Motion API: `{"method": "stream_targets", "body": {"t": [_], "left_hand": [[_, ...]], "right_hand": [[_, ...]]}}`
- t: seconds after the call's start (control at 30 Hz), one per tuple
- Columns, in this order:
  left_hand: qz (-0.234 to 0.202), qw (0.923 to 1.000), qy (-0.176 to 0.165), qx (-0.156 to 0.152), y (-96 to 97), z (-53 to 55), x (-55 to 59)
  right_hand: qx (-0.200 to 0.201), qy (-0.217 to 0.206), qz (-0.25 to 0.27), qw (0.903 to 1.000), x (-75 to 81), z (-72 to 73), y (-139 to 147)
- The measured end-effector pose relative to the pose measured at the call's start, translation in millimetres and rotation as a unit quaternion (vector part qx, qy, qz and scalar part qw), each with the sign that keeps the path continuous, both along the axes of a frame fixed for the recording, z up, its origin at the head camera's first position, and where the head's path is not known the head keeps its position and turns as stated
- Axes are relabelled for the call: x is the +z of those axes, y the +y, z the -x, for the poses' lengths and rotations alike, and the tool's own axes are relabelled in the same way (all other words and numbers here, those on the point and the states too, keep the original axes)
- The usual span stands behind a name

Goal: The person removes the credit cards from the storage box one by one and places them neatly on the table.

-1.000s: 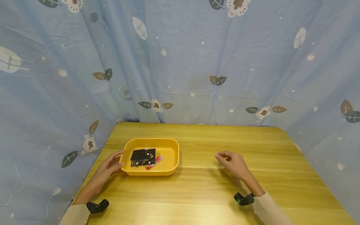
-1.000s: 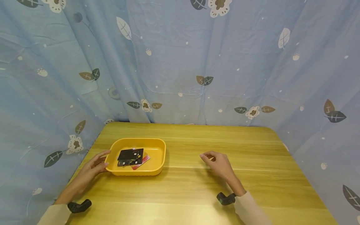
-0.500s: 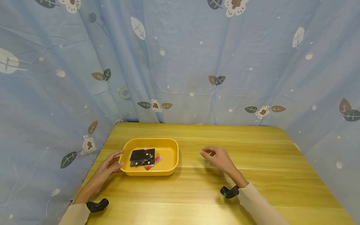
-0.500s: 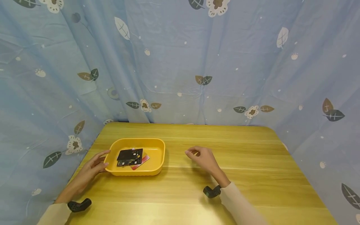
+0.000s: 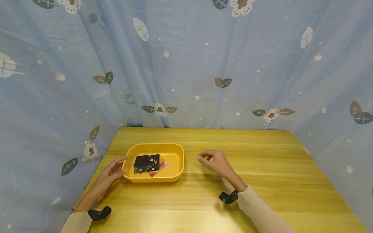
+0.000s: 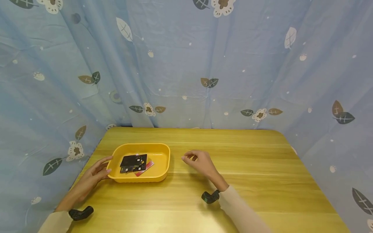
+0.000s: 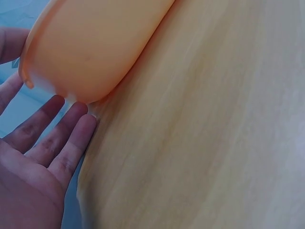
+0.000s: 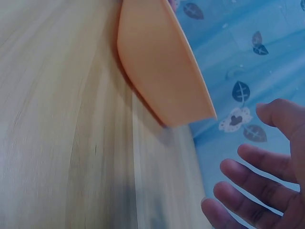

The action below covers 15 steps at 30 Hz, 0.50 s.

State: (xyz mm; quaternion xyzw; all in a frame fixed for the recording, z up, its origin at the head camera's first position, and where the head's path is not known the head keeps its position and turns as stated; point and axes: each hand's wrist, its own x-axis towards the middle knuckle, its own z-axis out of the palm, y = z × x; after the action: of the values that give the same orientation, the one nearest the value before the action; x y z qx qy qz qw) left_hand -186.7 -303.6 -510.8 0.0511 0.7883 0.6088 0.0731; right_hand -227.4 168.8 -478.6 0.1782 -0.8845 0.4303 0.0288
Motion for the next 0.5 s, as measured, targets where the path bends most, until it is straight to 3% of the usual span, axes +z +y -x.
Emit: {"method": "stream_targets", "body": {"t": [0.5], "left_hand": [[-0.004, 0.9999, -0.011, -0.002, 1.9, -2.7, 3.9]], "right_hand": [[0.051, 0.013, 0.027, 0.9983, 7.5, 10.0, -36]]}}
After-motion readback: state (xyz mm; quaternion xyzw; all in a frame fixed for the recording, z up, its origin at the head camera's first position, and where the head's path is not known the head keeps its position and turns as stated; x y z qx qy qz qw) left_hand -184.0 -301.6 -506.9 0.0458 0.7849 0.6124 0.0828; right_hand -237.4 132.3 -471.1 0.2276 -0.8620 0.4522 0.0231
